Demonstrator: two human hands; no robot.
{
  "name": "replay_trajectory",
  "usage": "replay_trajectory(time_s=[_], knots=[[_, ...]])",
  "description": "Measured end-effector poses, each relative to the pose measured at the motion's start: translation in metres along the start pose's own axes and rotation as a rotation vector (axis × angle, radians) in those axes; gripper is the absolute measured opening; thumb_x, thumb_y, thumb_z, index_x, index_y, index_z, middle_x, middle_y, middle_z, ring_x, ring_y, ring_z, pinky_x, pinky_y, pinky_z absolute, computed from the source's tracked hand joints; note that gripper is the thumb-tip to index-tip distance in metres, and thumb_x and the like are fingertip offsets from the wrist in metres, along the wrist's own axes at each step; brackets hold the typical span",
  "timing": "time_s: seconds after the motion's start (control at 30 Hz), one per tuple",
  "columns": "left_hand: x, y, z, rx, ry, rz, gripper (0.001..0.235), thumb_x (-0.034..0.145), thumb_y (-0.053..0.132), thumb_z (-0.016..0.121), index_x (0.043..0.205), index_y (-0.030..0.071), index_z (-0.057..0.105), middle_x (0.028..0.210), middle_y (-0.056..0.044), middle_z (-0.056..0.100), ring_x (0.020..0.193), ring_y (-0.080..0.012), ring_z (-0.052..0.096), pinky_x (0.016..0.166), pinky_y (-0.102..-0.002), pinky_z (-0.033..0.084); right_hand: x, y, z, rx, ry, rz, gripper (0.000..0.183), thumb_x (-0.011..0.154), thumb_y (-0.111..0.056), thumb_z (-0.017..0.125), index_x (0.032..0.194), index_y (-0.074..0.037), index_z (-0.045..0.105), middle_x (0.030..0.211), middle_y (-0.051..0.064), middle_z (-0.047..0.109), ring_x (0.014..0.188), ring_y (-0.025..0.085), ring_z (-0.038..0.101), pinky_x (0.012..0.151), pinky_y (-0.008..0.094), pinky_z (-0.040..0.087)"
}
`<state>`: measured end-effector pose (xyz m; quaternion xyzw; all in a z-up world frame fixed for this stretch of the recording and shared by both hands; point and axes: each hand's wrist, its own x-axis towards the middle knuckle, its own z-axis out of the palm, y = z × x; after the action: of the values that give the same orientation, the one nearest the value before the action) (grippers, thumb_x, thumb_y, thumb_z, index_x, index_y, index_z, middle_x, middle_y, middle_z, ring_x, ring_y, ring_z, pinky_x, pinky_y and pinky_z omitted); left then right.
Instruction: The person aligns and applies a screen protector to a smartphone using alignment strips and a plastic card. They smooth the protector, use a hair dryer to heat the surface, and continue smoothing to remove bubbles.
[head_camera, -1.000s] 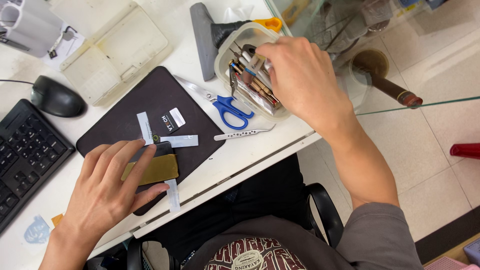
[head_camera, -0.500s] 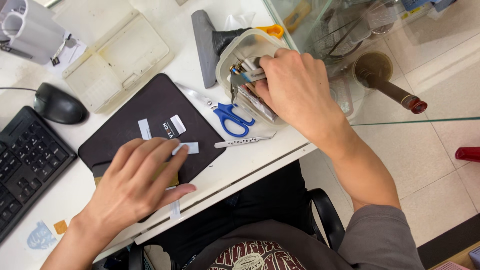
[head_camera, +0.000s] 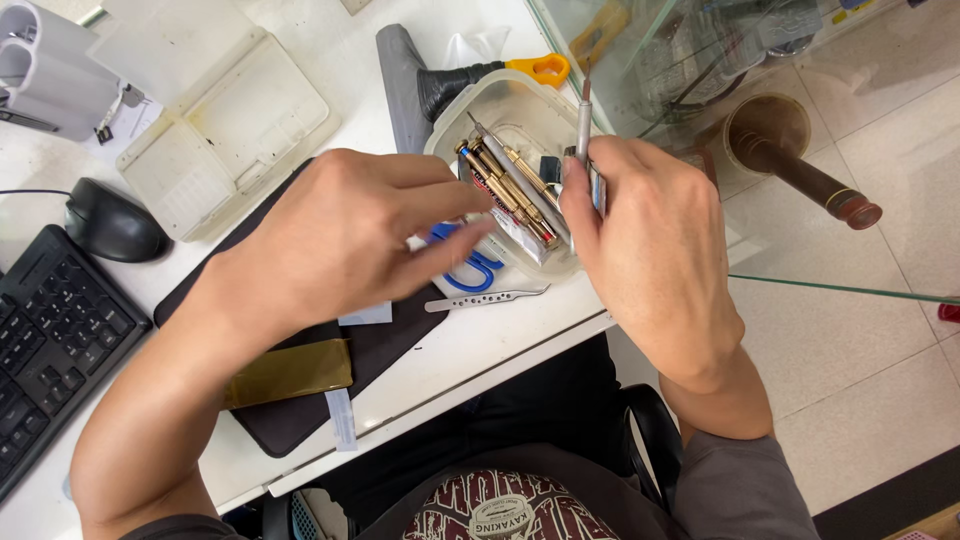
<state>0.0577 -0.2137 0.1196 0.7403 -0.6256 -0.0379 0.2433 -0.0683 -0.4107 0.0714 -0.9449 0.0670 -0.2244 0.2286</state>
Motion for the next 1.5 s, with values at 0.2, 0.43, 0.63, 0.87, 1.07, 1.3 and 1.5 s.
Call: replay_trajectory(time_s=[0.2, 0.43, 0.63, 0.87, 1.07, 1.3, 1.5], knots=[[-0.006, 0.010, -0.006, -0.007, 0.051, 0.002, 0.034, 0.087, 0.021, 0.078, 0.114, 0.001, 0.072, 0.107, -0.012, 0.071, 0.094, -0.0297, 0.069, 0.078, -0.038, 0.057, -0.002, -0.003, -0.004, 0.101, 0.035, 0.029, 0.012, 0.102, -0.005, 0.073, 0.102, 0.007, 0.070, 0.079, 0.014, 0.064, 0.061, 0.022, 0.063, 0.054, 0.035, 0.047], [0.012, -0.014, 0.030, 0.261, 0.003, 0.252, 0.027, 0.088, 0.014, 0.073, 0.112, 0.002, 0.073, 0.116, -0.009, 0.069, 0.112, -0.0246, 0.064, 0.102, -0.039, 0.048, -0.001, 0.001, -0.001, 0.142, 0.039, -0.025, 0.012, 0.100, -0.004, 0.076, 0.101, 0.005, 0.068, 0.082, 0.012, 0.063, 0.062, 0.019, 0.061, 0.056, 0.033, 0.046], [0.049, -0.036, 0.052, 0.537, -0.142, 0.282, 0.006, 0.085, 0.010, 0.069, 0.087, 0.006, 0.074, 0.095, -0.004, 0.068, 0.100, -0.0235, 0.064, 0.089, -0.036, 0.050, -0.006, -0.012, -0.015, 0.040, 0.087, 0.029, 0.011, 0.098, 0.000, 0.076, 0.096, 0.006, 0.068, 0.079, 0.013, 0.061, 0.060, 0.022, 0.058, 0.055, 0.035, 0.042], [0.050, -0.049, 0.054, 0.395, -0.121, 0.292, 0.012, 0.081, 0.016, 0.073, 0.089, 0.007, 0.074, 0.092, -0.006, 0.069, 0.095, -0.0241, 0.065, 0.089, -0.038, 0.051, -0.011, -0.016, -0.014, 0.078, 0.137, 0.090, 0.012, 0.099, -0.002, 0.078, 0.100, 0.004, 0.068, 0.085, 0.011, 0.061, 0.069, 0.018, 0.062, 0.059, 0.032, 0.045], [0.062, -0.054, 0.056, 0.294, -0.343, 0.186, 0.034, 0.075, 0.024, 0.079, 0.098, 0.000, 0.068, 0.081, -0.009, 0.067, 0.086, -0.0274, 0.068, 0.088, -0.041, 0.052, -0.013, -0.010, -0.007, 0.091, 0.195, -0.002, 0.015, 0.101, -0.002, 0.081, 0.106, 0.004, 0.069, 0.102, 0.011, 0.063, 0.081, 0.017, 0.064, 0.068, 0.030, 0.050], [0.062, -0.052, 0.048, 0.581, -0.024, 0.373, 0.010, 0.092, 0.013, 0.068, 0.097, 0.007, 0.063, 0.088, -0.005, 0.069, 0.084, -0.0210, 0.069, 0.077, -0.035, 0.054, -0.016, -0.012, -0.007, 0.194, 0.197, 0.058, 0.015, 0.101, 0.000, 0.080, 0.111, 0.002, 0.069, 0.107, 0.010, 0.065, 0.086, 0.015, 0.066, 0.069, 0.025, 0.053], [0.060, -0.052, 0.044, 0.660, -0.045, 0.349, 0.009, 0.089, 0.015, 0.069, 0.091, 0.011, 0.062, 0.082, -0.001, 0.069, 0.085, -0.0190, 0.069, 0.086, -0.034, 0.052, -0.011, -0.016, -0.003, 0.184, 0.196, 0.044, 0.016, 0.097, 0.003, 0.080, 0.109, 0.003, 0.069, 0.106, 0.011, 0.065, 0.079, 0.015, 0.063, 0.069, 0.027, 0.052]])
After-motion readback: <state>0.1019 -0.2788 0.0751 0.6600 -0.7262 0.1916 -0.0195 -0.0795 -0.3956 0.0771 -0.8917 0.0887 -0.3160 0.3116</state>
